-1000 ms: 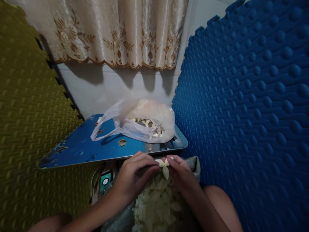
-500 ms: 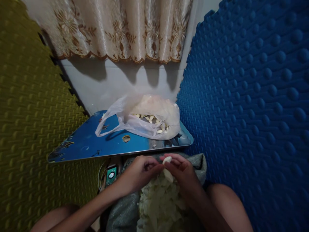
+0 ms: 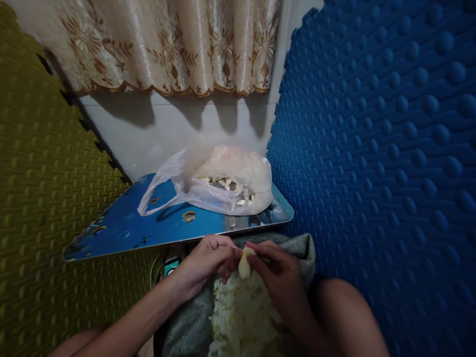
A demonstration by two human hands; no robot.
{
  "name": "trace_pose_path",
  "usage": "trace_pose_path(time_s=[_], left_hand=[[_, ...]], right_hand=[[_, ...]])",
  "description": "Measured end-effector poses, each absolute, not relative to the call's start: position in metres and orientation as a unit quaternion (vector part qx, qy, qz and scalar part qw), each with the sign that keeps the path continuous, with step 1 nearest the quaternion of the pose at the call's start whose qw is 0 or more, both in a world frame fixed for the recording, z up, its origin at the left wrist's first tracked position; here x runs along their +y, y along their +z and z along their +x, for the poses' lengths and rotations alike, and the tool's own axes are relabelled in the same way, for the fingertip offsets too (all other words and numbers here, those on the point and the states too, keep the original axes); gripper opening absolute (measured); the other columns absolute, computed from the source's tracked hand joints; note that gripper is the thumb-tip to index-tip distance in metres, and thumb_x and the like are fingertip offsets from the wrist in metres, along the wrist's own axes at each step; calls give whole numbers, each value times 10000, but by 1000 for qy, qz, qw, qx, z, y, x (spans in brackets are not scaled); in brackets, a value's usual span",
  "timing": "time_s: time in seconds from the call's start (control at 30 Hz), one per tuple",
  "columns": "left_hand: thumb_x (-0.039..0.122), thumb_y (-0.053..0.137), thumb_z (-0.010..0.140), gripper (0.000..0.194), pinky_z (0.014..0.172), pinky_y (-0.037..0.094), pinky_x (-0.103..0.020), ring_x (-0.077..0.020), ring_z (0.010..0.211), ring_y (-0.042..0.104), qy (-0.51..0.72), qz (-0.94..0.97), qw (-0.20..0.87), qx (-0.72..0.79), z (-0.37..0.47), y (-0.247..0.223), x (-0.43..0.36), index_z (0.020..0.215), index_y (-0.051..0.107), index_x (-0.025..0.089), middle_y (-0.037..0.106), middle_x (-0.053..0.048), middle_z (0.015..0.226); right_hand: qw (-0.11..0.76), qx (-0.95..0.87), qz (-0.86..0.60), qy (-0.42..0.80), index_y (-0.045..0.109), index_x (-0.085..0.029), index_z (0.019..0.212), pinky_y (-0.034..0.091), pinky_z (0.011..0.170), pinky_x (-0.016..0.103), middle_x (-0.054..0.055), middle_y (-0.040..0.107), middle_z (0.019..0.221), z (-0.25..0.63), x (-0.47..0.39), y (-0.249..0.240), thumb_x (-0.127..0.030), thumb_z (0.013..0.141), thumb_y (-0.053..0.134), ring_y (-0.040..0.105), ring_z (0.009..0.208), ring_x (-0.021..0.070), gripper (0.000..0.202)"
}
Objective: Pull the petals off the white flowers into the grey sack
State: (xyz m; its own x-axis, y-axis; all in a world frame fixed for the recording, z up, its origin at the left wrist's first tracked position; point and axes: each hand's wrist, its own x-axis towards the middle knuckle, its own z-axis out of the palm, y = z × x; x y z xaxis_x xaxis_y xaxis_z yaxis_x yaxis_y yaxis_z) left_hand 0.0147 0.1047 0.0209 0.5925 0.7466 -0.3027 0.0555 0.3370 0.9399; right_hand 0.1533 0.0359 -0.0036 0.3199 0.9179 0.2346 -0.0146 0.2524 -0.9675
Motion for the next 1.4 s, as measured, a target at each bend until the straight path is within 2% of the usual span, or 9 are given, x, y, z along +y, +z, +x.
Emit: trace_pose_path(time_s=[0.1, 0.3, 0.47, 0.63, 0.73, 0.9, 1.03, 1.2, 1.4], left_hand=[[234, 643, 671, 163, 356, 368, -156, -58, 352, 454, 208, 544, 721, 376, 16, 16, 103, 578, 562, 128, 554, 31, 455], [277, 633, 669, 192, 351, 318, -163, -64, 360, 435, 177, 617, 650, 407, 21, 4, 97, 568, 542, 140, 539, 42, 452], [285, 618, 690, 229, 359, 270, -168, -64, 367, 412, 209, 665, 580, 421, 25, -7, 94, 543, 506, 149, 469, 63, 425], [286, 669, 682, 183, 380, 315, -166, -56, 382, 431, 149, 612, 689, 358, 20, 3, 93, 630, 590, 129, 549, 37, 481], [272, 716, 662, 178, 388, 326, -152, -49, 406, 455, 171, 551, 760, 301, 14, 13, 90, 638, 613, 129, 566, 30, 498], [321, 757, 641, 228, 374, 346, -155, -52, 401, 478, 169, 469, 837, 224, 12, 13, 82, 688, 661, 119, 577, 7, 531], [333, 738, 677, 233, 375, 342, -151, -50, 409, 474, 154, 481, 833, 227, 14, 9, 79, 716, 674, 113, 562, 4, 525], [359, 700, 723, 255, 390, 300, -133, -26, 427, 440, 189, 516, 798, 247, 15, 9, 80, 733, 654, 108, 545, 14, 565], [387, 669, 750, 290, 380, 313, -139, -34, 414, 453, 196, 501, 808, 240, 6, 7, 84, 750, 678, 97, 564, -6, 575]], right_hand=[[632, -471, -524, 324, 751, -263, 829, 426, 543, 250, 5, 640, 685, 157, 33, -5, -214, 717, 691, 575, 640, 161, 135], [556, -562, -565, 235, 737, -320, 893, 435, 617, 287, 4, 680, 717, 155, 23, -9, -205, 766, 653, 602, 679, 184, 190], [576, -533, -558, 271, 744, -293, 888, 438, 584, 280, 11, 666, 680, 159, 32, -5, -203, 746, 663, 593, 640, 178, 187], [517, -496, -513, 473, 750, -254, 877, 458, 562, 270, 11, 681, 709, 188, 34, 4, -296, 740, 662, 599, 592, 162, 168], [495, -486, -464, 551, 735, -253, 931, 484, 676, 293, 31, 712, 841, 201, 27, 10, -336, 770, 637, 640, 730, 187, 206], [506, -447, -360, 644, 725, -269, 960, 468, 803, 377, 60, 696, 910, 197, 20, 9, -290, 587, 787, 618, 918, 260, 379], [532, -475, -338, 615, 742, -252, 873, 457, 819, 387, 52, 657, 910, 190, 24, -3, -238, 505, 834, 599, 898, 255, 380], [585, -489, -343, 548, 742, -268, 880, 489, 731, 330, 40, 661, 872, 186, 32, -7, -355, 471, 851, 600, 777, 210, 432], [593, -500, -349, 525, 736, -290, 894, 503, 689, 305, 36, 694, 831, 184, 34, -3, -365, 513, 836, 624, 751, 204, 401]])
